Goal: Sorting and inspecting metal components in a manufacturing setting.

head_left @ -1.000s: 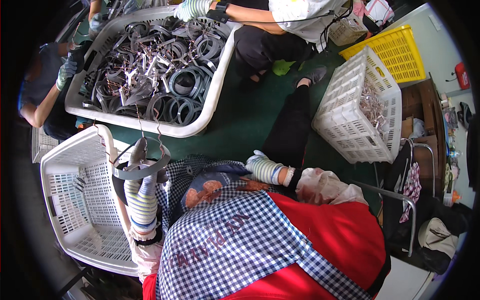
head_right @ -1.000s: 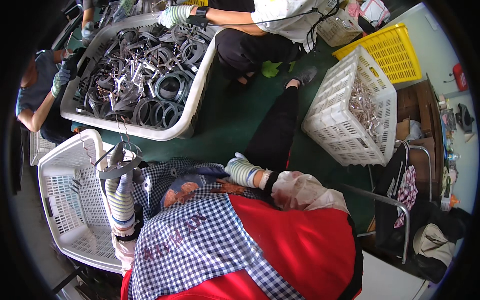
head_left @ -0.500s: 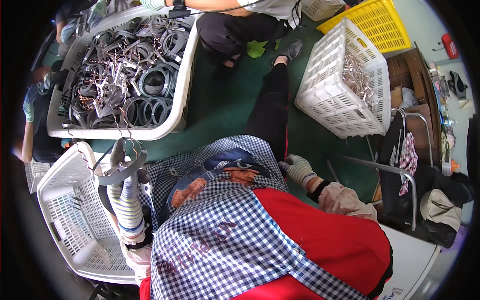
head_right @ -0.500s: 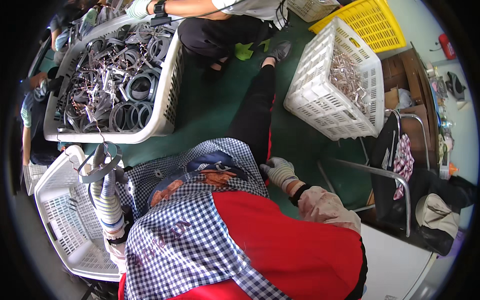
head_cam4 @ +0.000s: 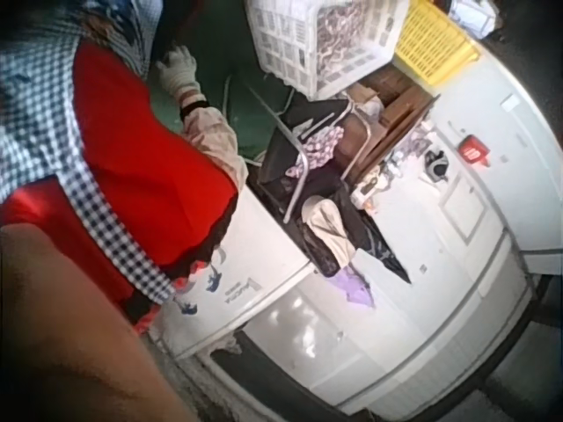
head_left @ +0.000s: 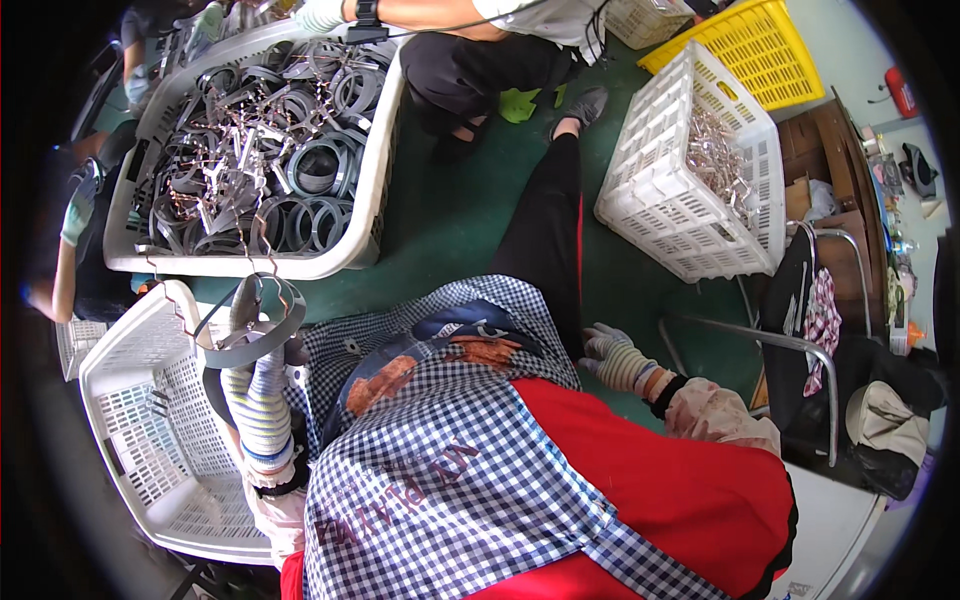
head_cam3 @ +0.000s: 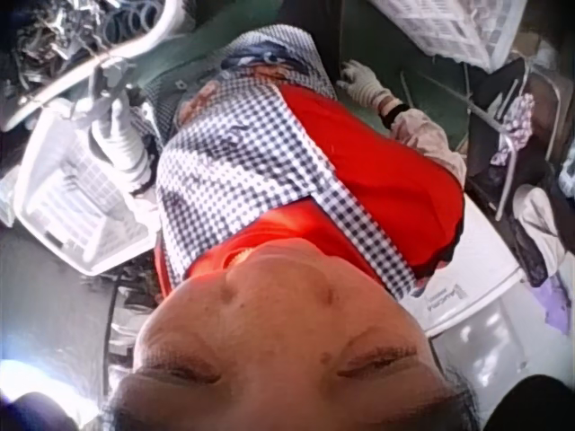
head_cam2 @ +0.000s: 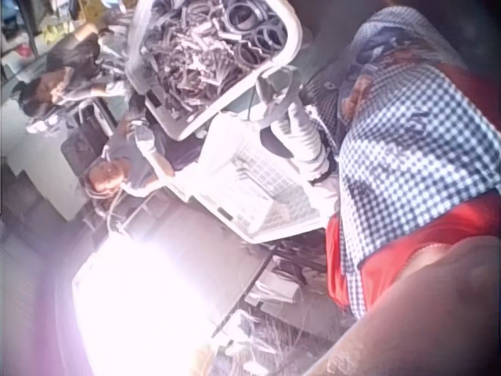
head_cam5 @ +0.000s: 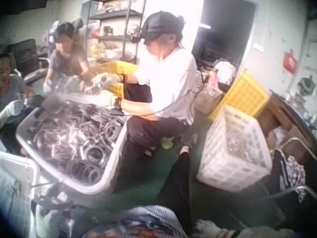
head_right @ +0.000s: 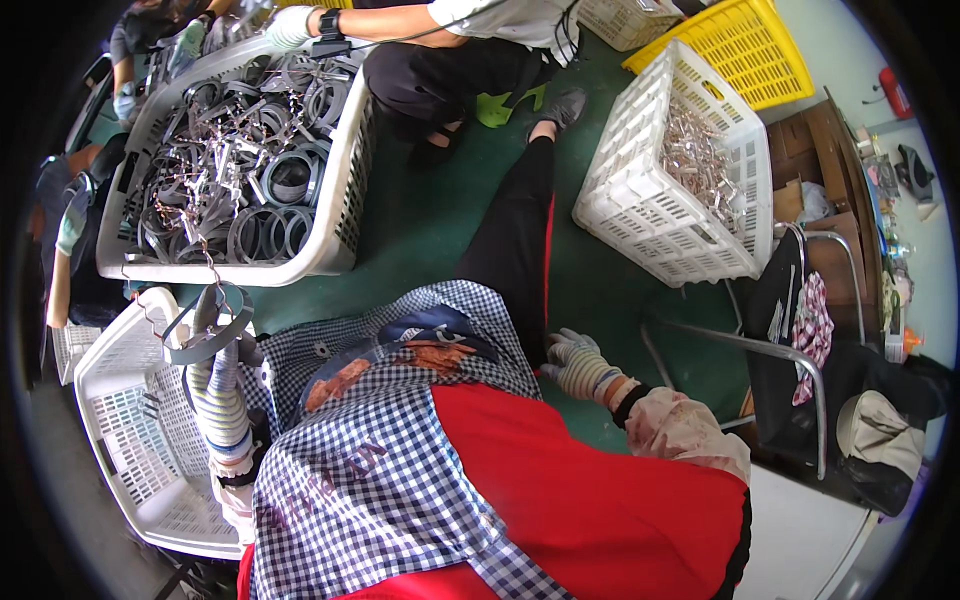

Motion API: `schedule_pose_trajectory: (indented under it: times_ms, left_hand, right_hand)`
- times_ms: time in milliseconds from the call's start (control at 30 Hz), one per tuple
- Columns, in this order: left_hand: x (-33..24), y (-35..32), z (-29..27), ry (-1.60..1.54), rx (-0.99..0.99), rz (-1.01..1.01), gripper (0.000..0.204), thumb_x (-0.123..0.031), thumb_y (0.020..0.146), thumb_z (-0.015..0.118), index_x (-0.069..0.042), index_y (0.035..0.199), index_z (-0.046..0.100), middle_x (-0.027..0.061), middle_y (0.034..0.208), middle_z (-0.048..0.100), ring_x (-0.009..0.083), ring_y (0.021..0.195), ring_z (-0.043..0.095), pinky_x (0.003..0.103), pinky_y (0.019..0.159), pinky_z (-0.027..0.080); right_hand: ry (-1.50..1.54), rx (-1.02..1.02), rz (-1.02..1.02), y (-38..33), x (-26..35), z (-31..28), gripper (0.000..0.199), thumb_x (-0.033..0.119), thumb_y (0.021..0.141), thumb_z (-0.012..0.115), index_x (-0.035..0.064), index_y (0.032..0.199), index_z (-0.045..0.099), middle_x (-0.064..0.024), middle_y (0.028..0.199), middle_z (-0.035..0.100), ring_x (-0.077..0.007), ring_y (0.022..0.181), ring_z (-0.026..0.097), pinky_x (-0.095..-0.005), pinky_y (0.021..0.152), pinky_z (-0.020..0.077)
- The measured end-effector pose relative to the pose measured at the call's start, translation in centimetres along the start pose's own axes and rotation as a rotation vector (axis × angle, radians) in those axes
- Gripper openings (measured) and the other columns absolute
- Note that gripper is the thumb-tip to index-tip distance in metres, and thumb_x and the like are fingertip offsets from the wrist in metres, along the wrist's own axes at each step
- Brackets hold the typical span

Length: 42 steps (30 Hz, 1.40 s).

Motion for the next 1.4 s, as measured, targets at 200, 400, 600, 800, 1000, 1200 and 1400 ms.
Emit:
schedule_pose_trajectory:
  times_ms: [200, 400, 600, 800, 1000, 1200, 1400]
  left_hand:
    - [0.6, -1.1, 0.0, -0.145, 0.109, 0.032, 0.030, -0.028, 0.092, 0.067, -0.001, 0.105, 0.064, 0.0041, 0.100, 0.064, 0.0103, 0.082, 0.059, 0.025, 0.072, 0.048]
    - [-0.4, -1.9, 7.0, -0.343, 0.559, 0.346, 0.038, -0.028, 0.101, 0.050, -0.006, 0.132, 0.052, 0.0132, 0.127, 0.057, 0.0302, 0.121, 0.051, 0.044, 0.105, 0.038]
    - [-4.7, -1.8, 7.8, 0.461, 0.189, 0.819, 0.069, -0.029, 0.095, 0.061, -0.001, 0.150, 0.030, 0.0201, 0.143, 0.043, 0.0380, 0.133, 0.042, 0.048, 0.112, 0.030]
    - [-4.5, -1.1, 4.5, 0.544, -0.005, 0.641, 0.059, -0.025, 0.092, 0.062, -0.002, 0.143, 0.044, 0.0210, 0.142, 0.042, 0.0396, 0.131, 0.042, 0.049, 0.110, 0.032]
    - [-3.8, -2.5, 3.4, 0.817, 0.006, 0.551, 0.064, -0.033, 0.085, 0.062, -0.009, 0.142, 0.048, 0.0187, 0.141, 0.044, 0.0422, 0.134, 0.038, 0.055, 0.112, 0.027]
    - [-5.4, -2.3, 0.6, 0.852, 0.067, 0.511, 0.077, -0.039, 0.077, 0.074, -0.003, 0.139, 0.048, 0.0208, 0.137, 0.051, 0.0423, 0.130, 0.045, 0.051, 0.110, 0.033]
    - [0.3, 1.6, -10.5, 1.197, -0.171, 0.291, 0.036, -0.018, 0.074, 0.074, -0.009, 0.109, 0.070, 0.0164, 0.132, 0.056, 0.0410, 0.128, 0.046, 0.051, 0.107, 0.037]
  right_hand:
    - [-0.256, -0.289, -0.323, 0.8, 4.2, -9.1, 0.021, 0.028, 0.079, 0.071, 0.0076, 0.084, 0.067, -0.0207, 0.121, 0.060, -0.0415, 0.111, 0.056, -0.0457, 0.095, 0.0459]
    - [0.742, -0.113, -0.614, 2.7, 19.4, -17.5, 0.086, 0.048, 0.082, 0.075, -0.0009, 0.143, 0.039, -0.0181, 0.148, 0.042, -0.0282, 0.137, 0.041, -0.0410, 0.111, 0.0364]
    - [1.199, 0.718, -0.415, 5.7, 30.3, -11.3, 0.104, 0.054, 0.081, 0.073, 0.0077, 0.154, 0.015, -0.0109, 0.146, 0.041, -0.0227, 0.133, 0.043, -0.0323, 0.105, 0.0435]
    - [1.521, 1.001, -0.615, 5.5, 34.5, -10.8, 0.089, 0.053, 0.084, 0.071, -0.0004, 0.145, 0.035, -0.0104, 0.133, 0.050, -0.0203, 0.118, 0.053, -0.0342, 0.103, 0.0432]
    - [1.612, 1.224, -0.552, 4.0, 37.9, -11.2, 0.090, 0.062, 0.086, 0.058, 0.0061, 0.150, 0.029, -0.0147, 0.147, 0.041, -0.0313, 0.136, 0.040, -0.0481, 0.115, 0.0293]
    - [1.670, 1.046, -0.586, 9.1, 36.2, -11.4, 0.058, 0.037, 0.093, 0.059, 0.0037, 0.138, 0.046, -0.0138, 0.134, 0.054, -0.0284, 0.118, 0.057, -0.0470, 0.103, 0.0455]
    - [1.662, 0.511, -0.671, 13.5, 34.7, -19.1, 0.040, 0.038, 0.100, 0.047, 0.0050, 0.117, 0.061, -0.0092, 0.102, 0.064, -0.0216, 0.090, 0.063, -0.0431, 0.088, 0.0518]
Point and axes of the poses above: each hand's wrist, its own y-axis towards the middle knuckle, its own z-axis out of the palm, x = y × z, the point moved 9 cm from there along y, towards the middle knuckle
